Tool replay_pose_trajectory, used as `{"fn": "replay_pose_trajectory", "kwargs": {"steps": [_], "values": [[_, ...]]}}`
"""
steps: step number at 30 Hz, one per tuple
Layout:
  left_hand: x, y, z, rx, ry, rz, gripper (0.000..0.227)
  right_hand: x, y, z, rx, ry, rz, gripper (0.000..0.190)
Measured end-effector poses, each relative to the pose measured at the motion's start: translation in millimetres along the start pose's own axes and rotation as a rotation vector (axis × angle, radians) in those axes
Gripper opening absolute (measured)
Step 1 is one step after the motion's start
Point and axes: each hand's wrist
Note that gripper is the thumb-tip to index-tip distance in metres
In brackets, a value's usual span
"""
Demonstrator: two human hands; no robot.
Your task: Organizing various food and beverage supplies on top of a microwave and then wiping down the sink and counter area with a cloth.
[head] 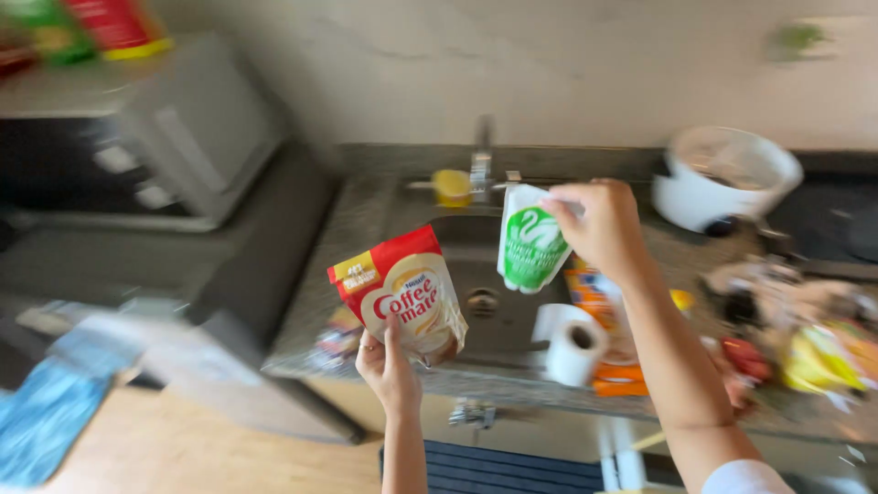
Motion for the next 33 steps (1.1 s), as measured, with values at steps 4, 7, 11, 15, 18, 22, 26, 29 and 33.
{"fn": "replay_pose_trajectory", "kwargs": {"steps": [4, 7, 11, 15, 18, 22, 26, 29, 33], "values": [[-81.1, -63.8, 36.1, 0.048, -0.082, 0.064, 0.022, 72.7, 100.8, 10.2, -0.098, 0.049, 0.093, 0.011], [-139.2, -115.6, 60.5, 0.041, -0.092, 0.196, 0.023, 128.7, 173.2, 12.8, -0.171, 0.095, 0.152, 0.007], [-187.7, -175.5, 115.1, 0.083, -0.078, 0.067, 0.019, 200.1, 252.2, 30.2, -0.157, 0.079, 0.244, 0.009], [-217.1, -215.5, 172.9, 0.15, -0.059, 0.038, 0.02, 253.2, 319.7, 57.8, -0.199, 0.133, 0.334, 0.01], [-230.2, -235.5, 210.1, 0.179, -0.014, -0.037, 0.017, 293.2, 351.3, 82.9, -0.252, 0.129, 0.329, 0.009], [-242.1, -250.6, 268.3, 0.185, -0.027, -0.072, 0.015, 328.3, 386.9, 134.1, -0.363, 0.082, 0.394, 0.007], [-252.9, -257.1, 324.5, 0.219, 0.005, -0.08, 0.008, 352.7, 408.1, 188.5, -0.37, 0.101, 0.446, 0.011], [-257.7, -259.0, 377.4, 0.227, 0.025, -0.073, 0.01, 376.3, 417.2, 251.9, -0.486, 0.076, 0.472, 0.009], [-261.9, -252.8, 424.9, 0.216, 0.048, -0.107, 0.016, 438.0, 403.7, 314.6, -0.57, -0.029, 0.443, 0.013]]}}
Point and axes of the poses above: each hand's wrist, its own z-axis towards the middle knuckle, its own x-axis out of the palm, y = z × x, and after that the axes turned 5 degrees about x, right-handed
